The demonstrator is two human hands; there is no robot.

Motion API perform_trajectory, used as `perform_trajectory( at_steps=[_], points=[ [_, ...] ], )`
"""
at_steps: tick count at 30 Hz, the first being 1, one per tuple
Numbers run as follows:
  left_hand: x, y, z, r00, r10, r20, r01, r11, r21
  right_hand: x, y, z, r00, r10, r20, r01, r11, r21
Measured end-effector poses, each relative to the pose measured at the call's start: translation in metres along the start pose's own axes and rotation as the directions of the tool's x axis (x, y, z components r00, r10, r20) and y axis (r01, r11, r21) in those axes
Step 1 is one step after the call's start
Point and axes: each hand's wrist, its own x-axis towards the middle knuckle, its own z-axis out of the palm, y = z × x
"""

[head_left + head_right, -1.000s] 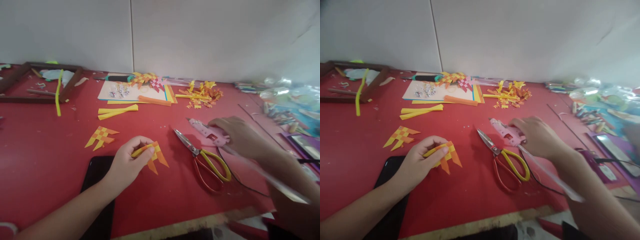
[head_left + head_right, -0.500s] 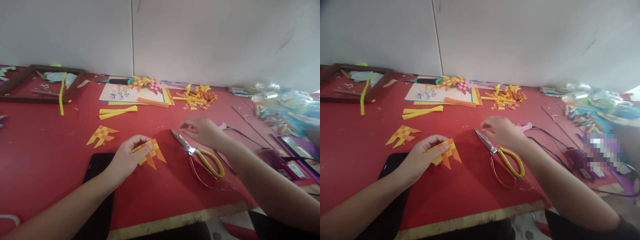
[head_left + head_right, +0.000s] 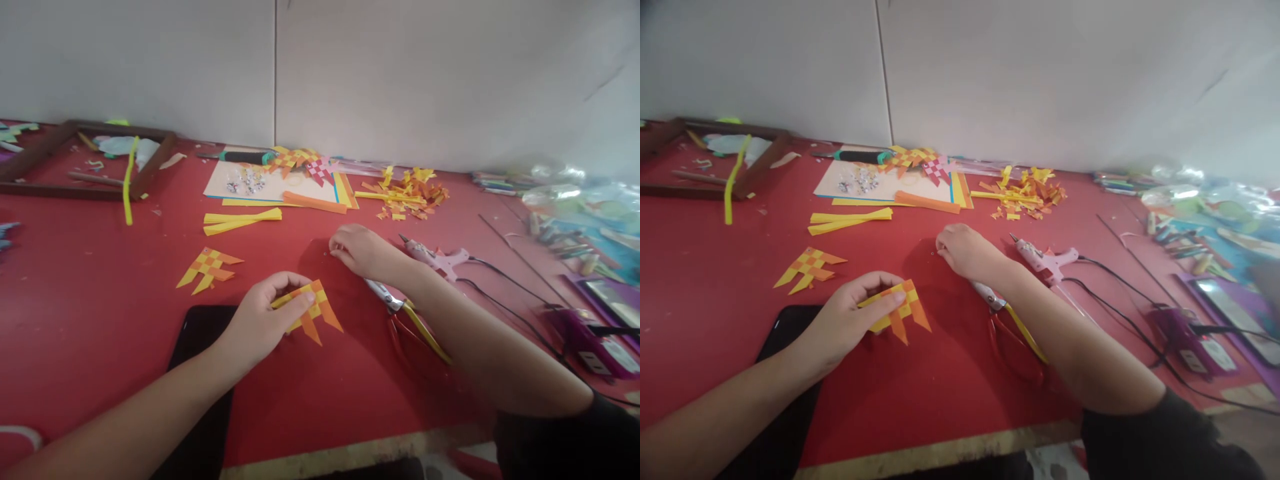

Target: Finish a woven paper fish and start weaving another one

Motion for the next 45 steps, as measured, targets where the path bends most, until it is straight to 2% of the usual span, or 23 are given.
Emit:
perform_trajectory(
  at_steps=[5, 7, 9, 11, 13, 14, 16, 19, 23, 34, 38, 42, 45],
  points=[
    [-0.002, 0.002, 0.000, 0.999, -0.030, -0.012, 0.029, 1.000, -0.007, 0.001, 0.004, -0.001, 0.995, -0.102, 0.020, 0.102, 0.995, 0.005],
    [-0.002, 0.001, 0.000, 1.000, -0.027, -0.016, 0.027, 1.000, -0.005, -0.002, 0.004, 0.000, 0.994, -0.105, -0.020, 0.106, 0.994, 0.014],
    [-0.003, 0.001, 0.000, 1.000, -0.020, -0.015, 0.020, 1.000, 0.000, -0.008, 0.001, 0.002, 0.987, -0.104, -0.124, 0.110, 0.993, 0.035],
    [-0.003, 0.001, 0.000, 1.000, -0.011, -0.020, 0.011, 1.000, 0.006, -0.016, -0.009, 0.002, 0.944, -0.152, -0.292, 0.182, 0.980, 0.078],
    [-0.003, 0.001, 0.000, 1.000, -0.001, -0.018, 0.001, 1.000, 0.011, -0.026, -0.022, 0.002, 0.862, -0.243, -0.445, 0.323, 0.940, 0.111],
    [-0.003, 0.002, 0.000, 1.000, 0.004, -0.015, -0.004, 1.000, 0.013, -0.031, -0.029, 0.003, 0.829, -0.278, -0.485, 0.375, 0.920, 0.114],
    [-0.004, 0.002, 0.001, 1.000, 0.010, -0.007, -0.010, 1.000, 0.019, -0.040, -0.042, 0.004, 0.810, -0.308, -0.500, 0.411, 0.905, 0.108],
    [-0.005, 0.003, 0.002, 1.000, 0.008, -0.003, -0.008, 0.999, 0.031, -0.049, -0.053, 0.006, 0.809, -0.312, -0.499, 0.399, 0.914, 0.075],
    [-0.006, 0.002, 0.002, 1.000, 0.006, -0.009, -0.006, 0.996, 0.094, -0.054, -0.055, 0.010, 0.805, -0.319, -0.499, 0.400, 0.915, 0.060],
    [-0.008, 0.006, 0.003, 0.998, 0.054, -0.008, -0.053, 0.988, 0.146, -0.058, -0.056, 0.011, 0.865, -0.310, -0.395, 0.355, 0.934, 0.045],
    [-0.007, 0.006, 0.003, 0.996, 0.092, -0.020, -0.087, 0.976, 0.201, -0.056, -0.057, 0.010, 0.867, -0.306, -0.393, 0.350, 0.936, 0.044],
    [-0.007, 0.006, 0.003, 0.993, 0.118, -0.030, -0.107, 0.965, 0.241, -0.056, -0.056, 0.010, 0.859, -0.274, -0.432, 0.349, 0.931, 0.105],
    [-0.006, 0.007, 0.003, 0.992, 0.120, -0.038, -0.107, 0.964, 0.242, -0.057, -0.056, 0.006, 0.879, -0.201, -0.432, 0.325, 0.916, 0.235]
  ],
)
